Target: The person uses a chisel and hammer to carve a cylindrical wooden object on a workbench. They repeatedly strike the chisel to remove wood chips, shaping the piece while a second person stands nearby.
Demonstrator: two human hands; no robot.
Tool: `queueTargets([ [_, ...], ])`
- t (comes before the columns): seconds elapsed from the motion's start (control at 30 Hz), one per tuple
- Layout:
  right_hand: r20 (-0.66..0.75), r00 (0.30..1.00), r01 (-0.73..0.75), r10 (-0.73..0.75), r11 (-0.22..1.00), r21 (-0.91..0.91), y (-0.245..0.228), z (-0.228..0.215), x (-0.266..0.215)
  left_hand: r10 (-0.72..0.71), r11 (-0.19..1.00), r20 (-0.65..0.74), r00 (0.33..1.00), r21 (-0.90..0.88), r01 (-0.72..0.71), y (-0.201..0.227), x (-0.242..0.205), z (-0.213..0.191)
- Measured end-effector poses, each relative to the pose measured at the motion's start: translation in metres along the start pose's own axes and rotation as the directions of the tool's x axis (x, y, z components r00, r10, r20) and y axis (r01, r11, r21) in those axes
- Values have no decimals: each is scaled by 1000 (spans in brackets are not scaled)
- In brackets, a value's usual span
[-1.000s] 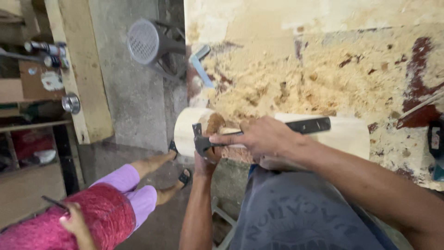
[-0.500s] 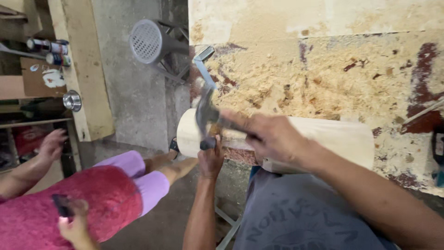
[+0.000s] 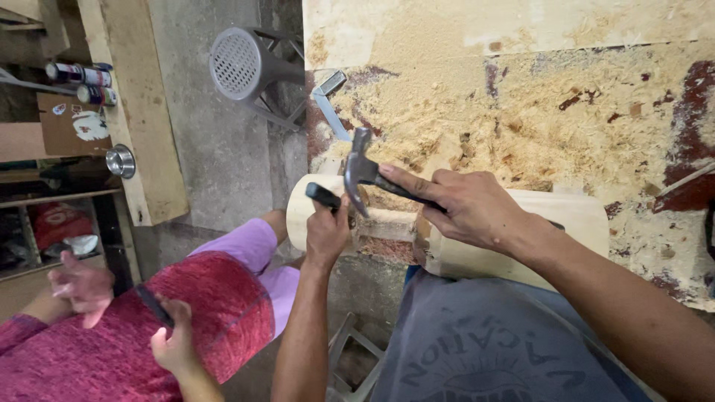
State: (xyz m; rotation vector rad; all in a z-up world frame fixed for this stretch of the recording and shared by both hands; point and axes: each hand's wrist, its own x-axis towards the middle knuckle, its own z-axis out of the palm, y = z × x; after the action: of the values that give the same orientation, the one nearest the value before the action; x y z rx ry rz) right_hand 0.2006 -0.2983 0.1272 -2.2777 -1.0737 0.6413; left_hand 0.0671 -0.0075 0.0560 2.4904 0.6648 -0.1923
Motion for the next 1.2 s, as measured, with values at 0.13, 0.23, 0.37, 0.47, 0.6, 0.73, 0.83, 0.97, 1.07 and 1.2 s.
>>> queueTargets([
  [0.13,-37,997,63,-65,997,-33,-6,-9,3,94,991,28,995,93,-96,10,5,3],
  [0.23,-67,994,78,-81,996,-53,-11,-8,11,149,972,103,983,169,-165,9,6,6],
  [0.37,28,999,45,-45,999,-9,-16,-4,28,190,967,97,977,156,-204,-2,11,11],
  [0.47,324,946,33,-19,999,-37,-18,-2,33,318,947,28,948,37,-319,-12,11,19],
  [0.6,41,999,27,-32,995,98,-14,-1,25,225,943,71,972,234,-235,-28,3,28],
  [0.73,6,967,-234,256,875,424,7,9,4,-29,913,-271,962,-400,-85,-51,-11,10],
  [0.83,136,866,-500,481,830,249,43,26,-29,-263,614,-360,895,-778,-133,-71,-26,-16],
  [0.97,31,804,-594,594,805,-15,96,60,-103,-372,437,-285,883,-893,-104,-97,-54,-32],
  [1.07,-478,844,-374,243,905,-202,123,77,-164,-490,499,-243,837,-866,41,-113,-70,-21],
  [1.2,-295,689,-683,662,730,42,145,96,-214,-585,566,-298,754,-816,117,-138,-69,3],
])
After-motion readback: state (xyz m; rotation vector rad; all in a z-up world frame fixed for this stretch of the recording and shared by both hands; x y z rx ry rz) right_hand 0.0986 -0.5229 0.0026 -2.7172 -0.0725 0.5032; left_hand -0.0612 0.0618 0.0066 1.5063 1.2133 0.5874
